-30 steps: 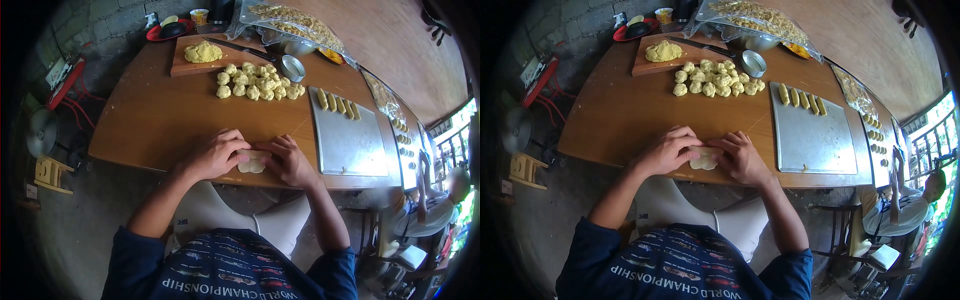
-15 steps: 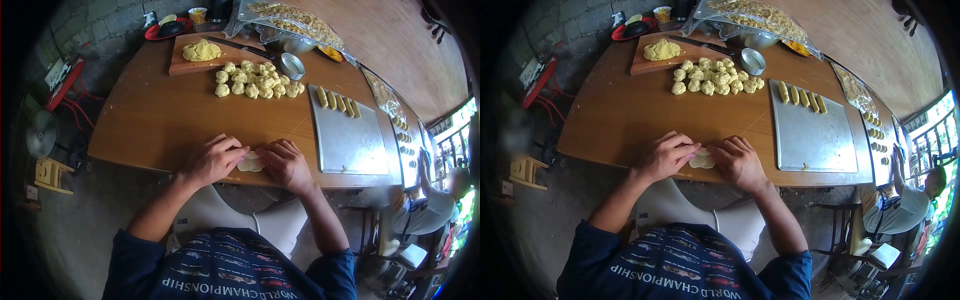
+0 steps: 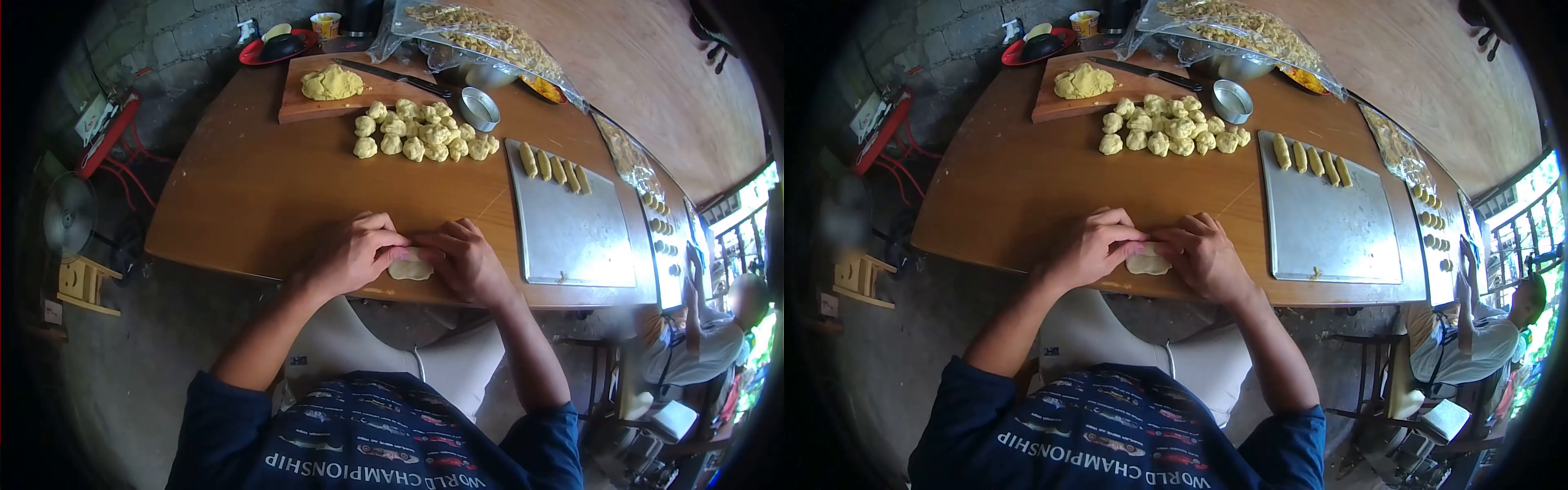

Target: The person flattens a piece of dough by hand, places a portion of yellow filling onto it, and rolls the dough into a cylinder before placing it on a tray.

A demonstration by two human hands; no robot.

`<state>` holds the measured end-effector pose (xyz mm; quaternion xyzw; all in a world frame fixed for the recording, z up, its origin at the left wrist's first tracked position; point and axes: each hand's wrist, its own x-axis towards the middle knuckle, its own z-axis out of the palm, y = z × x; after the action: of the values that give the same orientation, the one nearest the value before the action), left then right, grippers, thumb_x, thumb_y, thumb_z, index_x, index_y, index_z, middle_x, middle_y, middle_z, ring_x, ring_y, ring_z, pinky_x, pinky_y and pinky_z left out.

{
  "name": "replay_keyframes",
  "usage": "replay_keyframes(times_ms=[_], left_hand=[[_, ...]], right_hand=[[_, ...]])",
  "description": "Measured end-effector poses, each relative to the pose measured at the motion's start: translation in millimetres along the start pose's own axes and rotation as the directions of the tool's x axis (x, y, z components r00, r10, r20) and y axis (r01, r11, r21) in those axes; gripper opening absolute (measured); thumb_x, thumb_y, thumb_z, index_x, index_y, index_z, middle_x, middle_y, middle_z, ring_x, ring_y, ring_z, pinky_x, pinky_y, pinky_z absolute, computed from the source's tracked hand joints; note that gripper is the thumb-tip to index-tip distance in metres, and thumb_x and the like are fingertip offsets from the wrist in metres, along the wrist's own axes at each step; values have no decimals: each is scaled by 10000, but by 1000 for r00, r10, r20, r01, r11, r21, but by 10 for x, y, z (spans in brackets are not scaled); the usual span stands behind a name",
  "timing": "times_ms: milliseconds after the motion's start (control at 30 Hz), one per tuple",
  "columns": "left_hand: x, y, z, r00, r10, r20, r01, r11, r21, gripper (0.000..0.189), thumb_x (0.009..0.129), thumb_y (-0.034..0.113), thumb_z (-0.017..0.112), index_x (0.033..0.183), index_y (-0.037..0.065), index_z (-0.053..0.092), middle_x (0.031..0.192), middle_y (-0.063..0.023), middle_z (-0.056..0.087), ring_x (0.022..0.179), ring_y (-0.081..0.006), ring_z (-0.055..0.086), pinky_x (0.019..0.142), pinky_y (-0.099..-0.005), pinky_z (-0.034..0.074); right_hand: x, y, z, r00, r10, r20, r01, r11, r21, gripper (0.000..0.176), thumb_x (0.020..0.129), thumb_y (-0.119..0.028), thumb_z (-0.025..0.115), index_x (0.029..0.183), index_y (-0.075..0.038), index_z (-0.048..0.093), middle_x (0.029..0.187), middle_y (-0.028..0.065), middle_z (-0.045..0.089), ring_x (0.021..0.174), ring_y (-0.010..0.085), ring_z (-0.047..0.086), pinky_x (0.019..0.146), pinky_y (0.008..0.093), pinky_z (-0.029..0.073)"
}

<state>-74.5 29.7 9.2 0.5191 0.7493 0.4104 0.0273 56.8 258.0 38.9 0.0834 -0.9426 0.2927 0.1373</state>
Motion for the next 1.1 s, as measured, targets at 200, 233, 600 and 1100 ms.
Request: replay_keyframes(times_ms=[200,233,600,1100], left_hand=[[-32,42,-6,1000,-8,7,8,1000,-7,183,975,141,872,1125,38,851,1069,-103,746,1044,-319,718,935,-448,588],[-43,42,-5,1000,-5,-1,5,1000,-9,188,968,147,881,1122,44,851,1066,-98,745,1043,-315,716,932,-446,588],[-122,89,16,999,-12,-52,12,1000,-9,230,917,143,922,1111,59,832,1068,-86,756,1041,-313,722,928,-444,597],[-164,147,-19,999,22,-48,-21,1000,21,157,968,152,858,1089,67,808,1051,-86,777,1028,-322,738,952,-455,598]], right_hand=[[-70,52,22,998,-54,27,56,995,-78,205,1020,-202,800,1202,-111,826,1079,120,732,1070,355,671,992,481,564],[-85,67,38,997,-75,3,75,994,-84,207,1011,-198,810,1198,-112,825,1079,117,732,1065,354,673,990,481,564],[-148,3,58,992,-109,-60,106,993,-61,235,936,-135,859,1164,-109,806,1089,99,736,1045,354,683,978,473,568],[-177,-49,33,987,-157,-30,154,984,-91,218,933,-130,874,1133,-105,792,1118,102,773,1091,356,702,1009,474,564]])
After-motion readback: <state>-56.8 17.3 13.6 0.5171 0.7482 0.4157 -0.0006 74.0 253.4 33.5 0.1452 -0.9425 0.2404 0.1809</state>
